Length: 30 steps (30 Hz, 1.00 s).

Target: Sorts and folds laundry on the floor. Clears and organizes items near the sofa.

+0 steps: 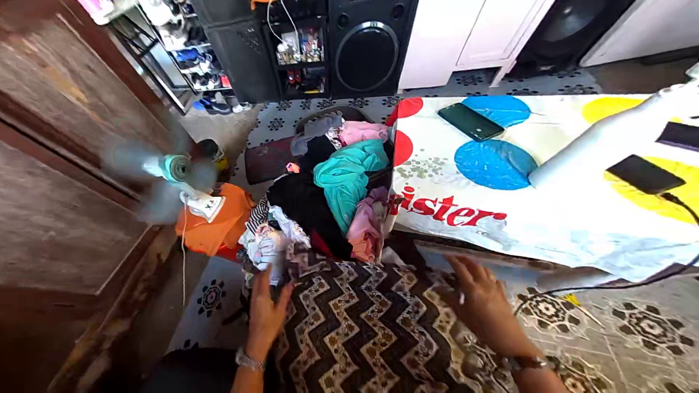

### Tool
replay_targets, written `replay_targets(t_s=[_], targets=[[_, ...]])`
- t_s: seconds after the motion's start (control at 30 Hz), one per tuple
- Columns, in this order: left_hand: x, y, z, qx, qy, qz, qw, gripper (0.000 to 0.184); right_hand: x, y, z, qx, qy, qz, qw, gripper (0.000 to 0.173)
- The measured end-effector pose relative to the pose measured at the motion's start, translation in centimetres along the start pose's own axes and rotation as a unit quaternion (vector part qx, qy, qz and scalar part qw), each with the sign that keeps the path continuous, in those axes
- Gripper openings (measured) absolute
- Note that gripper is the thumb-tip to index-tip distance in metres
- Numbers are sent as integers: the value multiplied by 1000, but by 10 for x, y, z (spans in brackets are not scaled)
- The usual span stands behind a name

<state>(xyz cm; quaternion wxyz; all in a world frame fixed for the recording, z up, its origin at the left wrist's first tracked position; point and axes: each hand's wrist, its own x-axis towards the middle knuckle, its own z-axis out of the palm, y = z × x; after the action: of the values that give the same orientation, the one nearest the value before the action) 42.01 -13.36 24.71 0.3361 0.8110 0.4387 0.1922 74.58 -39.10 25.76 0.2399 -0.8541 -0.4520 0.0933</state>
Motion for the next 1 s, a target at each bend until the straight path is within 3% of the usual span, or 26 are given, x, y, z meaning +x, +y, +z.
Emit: replay_targets(t_s=[0.1,0.23,0.37,0.57,0.67,0.77,0.83,0.93,1.0], targets=[[-42,-6,59,-42,-101,24,994,70,-36,-18,45,29,-56,13,998,56],[-69,-18,97,-45,-78,84,992,73,-55,-16,72,51,-8,30,998,43],[-51,-20,99,-44,-91,112,989,75,-57,1,67,87,-22,46,995,47],[-53,-20,93,-42,-81,98,991,74,-23,13,77,173,-117,56,976,54],[-59,-24,84,-33,-65,80,994,74,5,25,97,301,-144,99,938,53],[-68,-25,70,-14,-55,58,997,70,25,45,130,444,-163,226,852,56],[-73,-28,59,4,-44,52,998,68,26,47,145,451,-185,313,815,65],[-66,-26,47,-15,-34,25,999,62,20,51,153,427,-192,330,820,68],[-54,-20,40,-39,-34,-19,998,57,14,52,145,435,-183,306,827,58]])
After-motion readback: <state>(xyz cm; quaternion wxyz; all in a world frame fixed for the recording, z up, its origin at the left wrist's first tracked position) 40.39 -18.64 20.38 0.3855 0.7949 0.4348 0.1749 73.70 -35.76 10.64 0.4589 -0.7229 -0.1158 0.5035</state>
